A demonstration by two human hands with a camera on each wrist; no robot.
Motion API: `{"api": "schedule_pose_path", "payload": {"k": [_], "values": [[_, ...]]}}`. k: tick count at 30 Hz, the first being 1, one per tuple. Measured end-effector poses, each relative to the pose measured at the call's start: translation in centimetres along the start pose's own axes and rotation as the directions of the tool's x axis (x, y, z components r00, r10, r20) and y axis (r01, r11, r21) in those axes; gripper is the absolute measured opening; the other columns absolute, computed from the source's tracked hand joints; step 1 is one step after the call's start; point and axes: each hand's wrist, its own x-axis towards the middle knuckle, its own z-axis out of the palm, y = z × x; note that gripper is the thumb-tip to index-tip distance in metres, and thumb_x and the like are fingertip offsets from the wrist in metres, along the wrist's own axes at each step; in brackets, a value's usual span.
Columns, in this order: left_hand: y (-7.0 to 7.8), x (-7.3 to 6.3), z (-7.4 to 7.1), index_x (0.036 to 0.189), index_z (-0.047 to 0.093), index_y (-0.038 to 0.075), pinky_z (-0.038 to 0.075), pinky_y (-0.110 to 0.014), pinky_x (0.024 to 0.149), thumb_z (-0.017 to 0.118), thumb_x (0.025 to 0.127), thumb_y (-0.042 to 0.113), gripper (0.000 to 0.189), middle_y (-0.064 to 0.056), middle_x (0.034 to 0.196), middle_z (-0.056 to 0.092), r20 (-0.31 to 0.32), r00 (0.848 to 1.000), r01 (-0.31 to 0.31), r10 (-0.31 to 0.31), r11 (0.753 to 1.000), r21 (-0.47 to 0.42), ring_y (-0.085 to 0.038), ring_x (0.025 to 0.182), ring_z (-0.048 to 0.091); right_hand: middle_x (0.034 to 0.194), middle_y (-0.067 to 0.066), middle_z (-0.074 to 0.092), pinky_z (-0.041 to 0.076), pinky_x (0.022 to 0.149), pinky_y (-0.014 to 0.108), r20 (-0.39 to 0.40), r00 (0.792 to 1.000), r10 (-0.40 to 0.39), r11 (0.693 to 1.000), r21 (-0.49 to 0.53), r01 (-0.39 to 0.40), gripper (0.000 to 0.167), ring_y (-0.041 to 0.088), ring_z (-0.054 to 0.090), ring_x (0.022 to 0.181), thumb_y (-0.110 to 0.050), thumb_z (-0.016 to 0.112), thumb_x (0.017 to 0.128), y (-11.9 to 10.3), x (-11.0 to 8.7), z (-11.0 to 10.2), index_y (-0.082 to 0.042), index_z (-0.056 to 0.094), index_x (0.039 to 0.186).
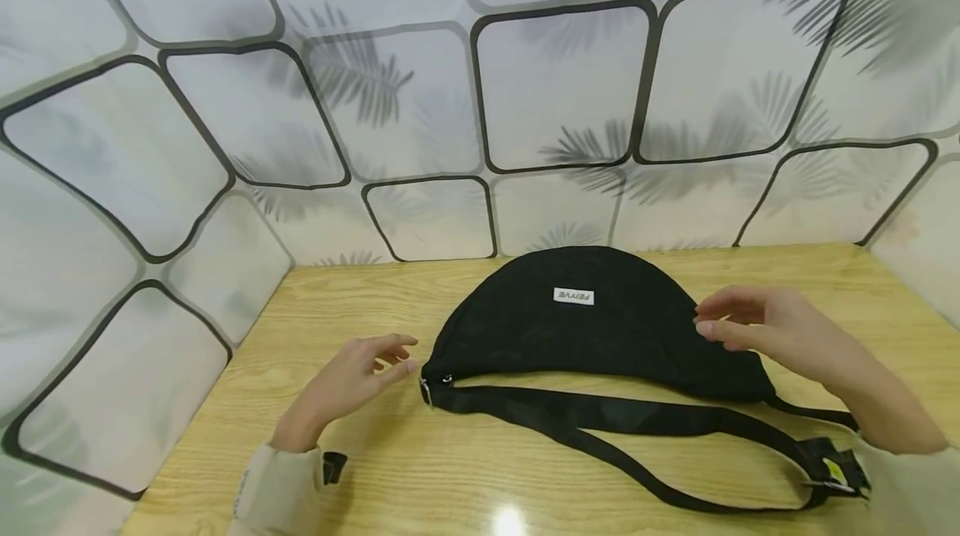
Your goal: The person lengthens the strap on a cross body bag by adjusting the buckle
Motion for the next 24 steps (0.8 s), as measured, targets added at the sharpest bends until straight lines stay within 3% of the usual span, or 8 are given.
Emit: {"api": "schedule_pose_path", "payload": {"k": [6, 12, 21, 24], "values": [[0.0, 0.1, -0.1, 0.13, 0.065, -0.002, 0.056, -0.035, 0.081, 0.061, 0.104, 0.025, 0.038, -0.014, 0.118, 0.07, 0.013, 0.999, -0.031, 0.032, 0.999, -0.01, -0.023, 0.099, 0.068, 0.119, 0.016, 0.068, 0.057, 0.075, 0.031, 0.009, 0.999, -0.039, 0.997, 0.065, 0.039, 0.029, 0.009, 0.068, 0.091, -0.015, 0.067, 0.1, -1.4, 0.8, 1.0, 0.004, 0.066, 0.122], [0.0, 0.0, -0.3, 0.131, 0.065, -0.001, 0.056, -0.034, 0.082, 0.06, 0.105, 0.025, 0.037, -0.013, 0.117, 0.071, 0.042, 0.999, -0.029, 0.031, 0.999, -0.044, -0.023, 0.101, 0.068, 0.115, 0.014, 0.07, 0.058, 0.074, 0.034, 0.073, 0.992, -0.107, 0.984, 0.148, 0.095, 0.028, 0.013, 0.069, 0.091, -0.012, 0.066, 0.1, -2.7, 1.8, 2.6, 0.007, 0.065, 0.12], [-0.1, -0.2, -0.1, 0.128, 0.067, -0.001, 0.055, -0.033, 0.082, 0.061, 0.104, 0.02, 0.032, -0.01, 0.112, 0.072, 0.054, 0.998, -0.039, 0.042, 0.998, -0.058, -0.023, 0.099, 0.068, 0.101, 0.01, 0.072, 0.058, 0.072, 0.035, 0.148, 0.976, -0.158, 0.965, 0.234, 0.121, 0.027, 0.019, 0.068, 0.083, -0.014, 0.07, 0.097, -5.2, 3.3, 5.4, 0.006, 0.067, 0.115], [-0.3, -0.2, 0.1, 0.127, 0.067, -0.001, 0.055, -0.033, 0.082, 0.062, 0.104, 0.019, 0.031, -0.01, 0.112, 0.072, 0.062, 0.997, -0.048, 0.052, 0.996, -0.073, -0.022, 0.099, 0.068, 0.1, 0.009, 0.071, 0.058, 0.074, 0.036, 0.176, 0.971, -0.161, 0.961, 0.254, 0.113, 0.027, 0.027, 0.068, 0.086, -0.015, 0.072, 0.096, -5.9, 3.8, 6.3, 0.005, 0.067, 0.114]]}}
